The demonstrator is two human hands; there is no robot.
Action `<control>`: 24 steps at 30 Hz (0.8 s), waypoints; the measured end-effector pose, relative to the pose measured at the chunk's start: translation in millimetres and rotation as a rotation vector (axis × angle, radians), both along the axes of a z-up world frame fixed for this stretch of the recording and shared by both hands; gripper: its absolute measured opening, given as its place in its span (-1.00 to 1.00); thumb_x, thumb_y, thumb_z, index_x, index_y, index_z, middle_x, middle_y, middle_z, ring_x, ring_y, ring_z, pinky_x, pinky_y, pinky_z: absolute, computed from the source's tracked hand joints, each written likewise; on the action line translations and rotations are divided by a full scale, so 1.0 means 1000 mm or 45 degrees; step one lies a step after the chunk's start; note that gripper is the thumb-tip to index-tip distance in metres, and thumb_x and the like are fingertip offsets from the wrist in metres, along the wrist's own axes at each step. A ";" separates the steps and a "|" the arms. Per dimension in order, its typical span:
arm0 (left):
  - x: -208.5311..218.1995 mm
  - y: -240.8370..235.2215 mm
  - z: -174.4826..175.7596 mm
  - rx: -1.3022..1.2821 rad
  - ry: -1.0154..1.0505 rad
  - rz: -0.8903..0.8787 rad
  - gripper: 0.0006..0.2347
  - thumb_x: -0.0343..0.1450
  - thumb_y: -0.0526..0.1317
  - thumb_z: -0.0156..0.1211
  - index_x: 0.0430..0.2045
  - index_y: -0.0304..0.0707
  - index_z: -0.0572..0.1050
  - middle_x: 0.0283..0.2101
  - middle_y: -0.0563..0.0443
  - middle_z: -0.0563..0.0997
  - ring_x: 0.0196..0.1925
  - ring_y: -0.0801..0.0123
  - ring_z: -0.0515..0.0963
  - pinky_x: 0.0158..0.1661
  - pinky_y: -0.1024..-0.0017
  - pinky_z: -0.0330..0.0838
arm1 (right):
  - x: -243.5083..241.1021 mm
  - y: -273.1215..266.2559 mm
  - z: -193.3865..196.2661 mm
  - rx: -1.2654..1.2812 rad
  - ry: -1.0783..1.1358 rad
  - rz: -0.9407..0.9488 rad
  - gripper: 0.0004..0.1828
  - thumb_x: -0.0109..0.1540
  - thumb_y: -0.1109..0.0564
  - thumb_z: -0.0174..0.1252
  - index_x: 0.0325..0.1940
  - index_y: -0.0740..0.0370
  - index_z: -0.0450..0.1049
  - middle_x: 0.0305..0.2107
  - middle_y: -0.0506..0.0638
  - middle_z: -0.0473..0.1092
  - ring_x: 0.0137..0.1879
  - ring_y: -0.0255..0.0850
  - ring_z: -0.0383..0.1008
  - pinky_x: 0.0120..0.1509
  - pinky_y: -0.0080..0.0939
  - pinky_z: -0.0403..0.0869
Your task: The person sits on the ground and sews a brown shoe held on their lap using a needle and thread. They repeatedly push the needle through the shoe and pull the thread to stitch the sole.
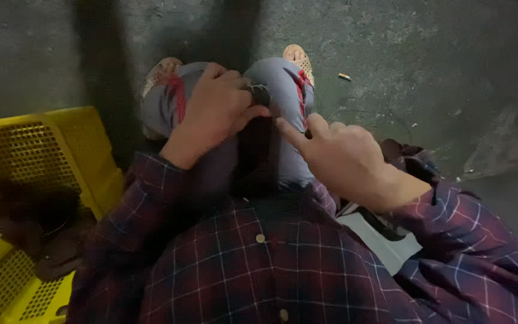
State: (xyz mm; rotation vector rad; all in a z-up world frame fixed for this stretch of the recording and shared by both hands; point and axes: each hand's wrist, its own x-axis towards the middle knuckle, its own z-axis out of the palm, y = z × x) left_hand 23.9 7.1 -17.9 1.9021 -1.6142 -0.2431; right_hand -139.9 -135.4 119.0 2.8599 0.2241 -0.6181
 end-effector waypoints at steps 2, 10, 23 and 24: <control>0.002 0.001 -0.004 -0.068 -0.013 0.002 -0.63 0.29 0.04 0.34 -0.77 -0.27 0.46 -0.61 0.08 0.40 -0.43 0.29 0.45 -0.20 0.31 0.25 | 0.006 -0.001 -0.001 0.102 -0.102 -0.014 -0.30 0.04 0.10 0.11 0.30 -0.16 0.28 -0.53 -0.10 0.24 -0.69 -0.27 0.33 -0.67 -0.23 0.33; 0.000 0.001 -0.013 -0.141 0.057 0.046 -0.70 0.19 -0.02 0.41 -0.74 -0.21 0.45 -0.57 0.14 0.45 -0.40 0.36 0.46 -0.23 0.35 0.26 | -0.014 -0.010 -0.056 0.563 -0.429 -0.101 -0.65 0.25 0.06 0.02 0.12 -0.15 0.42 -0.47 -0.15 0.25 -0.61 -0.19 0.35 -0.55 -0.22 0.36; -0.024 0.052 0.064 -0.004 0.791 -0.040 -0.82 0.32 -0.25 0.23 -0.46 -0.46 0.48 -0.39 -0.26 0.51 -0.30 -0.14 0.49 -0.28 0.08 0.33 | -0.005 -0.012 -0.041 0.567 -0.489 -0.051 -0.66 0.26 0.06 0.07 0.12 -0.19 0.43 -0.50 -0.16 0.26 -0.56 -0.23 0.38 -0.51 -0.22 0.38; -0.023 0.050 0.067 -0.005 0.790 -0.041 -0.82 0.32 -0.25 0.23 -0.46 -0.46 0.48 -0.39 -0.26 0.51 -0.30 -0.14 0.49 -0.28 0.08 0.33 | -0.006 -0.013 -0.044 0.566 -0.490 -0.051 -0.66 0.26 0.06 0.07 0.12 -0.19 0.43 -0.50 -0.16 0.26 -0.56 -0.23 0.38 -0.51 -0.22 0.38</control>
